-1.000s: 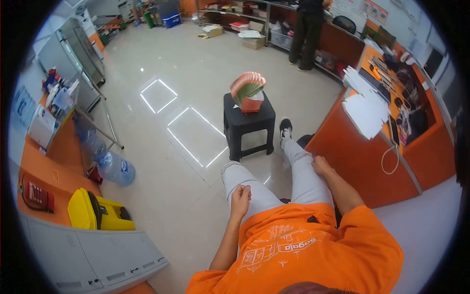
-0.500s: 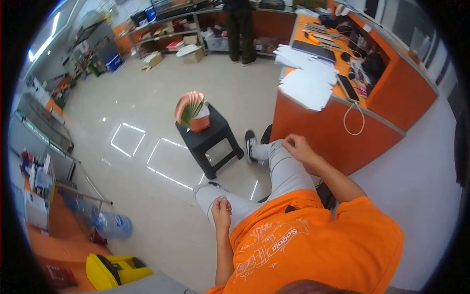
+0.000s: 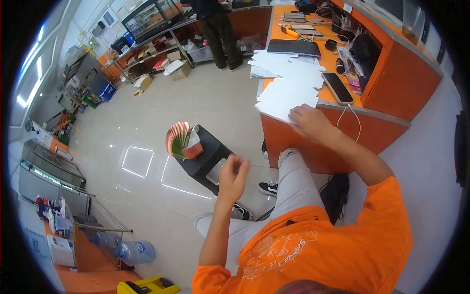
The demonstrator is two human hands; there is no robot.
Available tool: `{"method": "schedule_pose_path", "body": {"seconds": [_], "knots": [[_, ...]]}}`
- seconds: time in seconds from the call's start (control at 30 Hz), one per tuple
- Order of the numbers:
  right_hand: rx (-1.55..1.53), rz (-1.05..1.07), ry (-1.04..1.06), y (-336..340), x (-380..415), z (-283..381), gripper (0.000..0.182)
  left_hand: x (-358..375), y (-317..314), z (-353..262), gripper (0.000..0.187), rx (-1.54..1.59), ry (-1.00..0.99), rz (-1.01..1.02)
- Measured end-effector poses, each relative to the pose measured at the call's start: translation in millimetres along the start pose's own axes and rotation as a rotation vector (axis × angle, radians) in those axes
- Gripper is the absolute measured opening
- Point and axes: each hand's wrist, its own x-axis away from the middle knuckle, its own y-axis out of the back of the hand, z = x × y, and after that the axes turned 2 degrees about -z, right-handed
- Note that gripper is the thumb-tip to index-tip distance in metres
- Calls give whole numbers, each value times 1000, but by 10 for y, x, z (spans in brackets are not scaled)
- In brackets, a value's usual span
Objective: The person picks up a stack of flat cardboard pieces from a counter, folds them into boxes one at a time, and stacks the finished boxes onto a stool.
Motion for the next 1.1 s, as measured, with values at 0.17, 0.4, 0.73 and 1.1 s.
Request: {"method": "schedule_pose_path", "body": {"seconds": [0.17,0.4,0.73,1.1], "knots": [[134,-96,151,-109,-11,-97,19,-1338,-551,-411,37,-513,-699,32],[16,-332,242,20,-53,-280,19,-2148,-713,-59,34,-739,-912,399],[-76,-246,139,232,172,-143,30,-1611,-673,-279,33,-995,-892,263],[18,-146,7,117,156,-609,26,-1760,-1002,-178,32,-898,-794,218]]}}
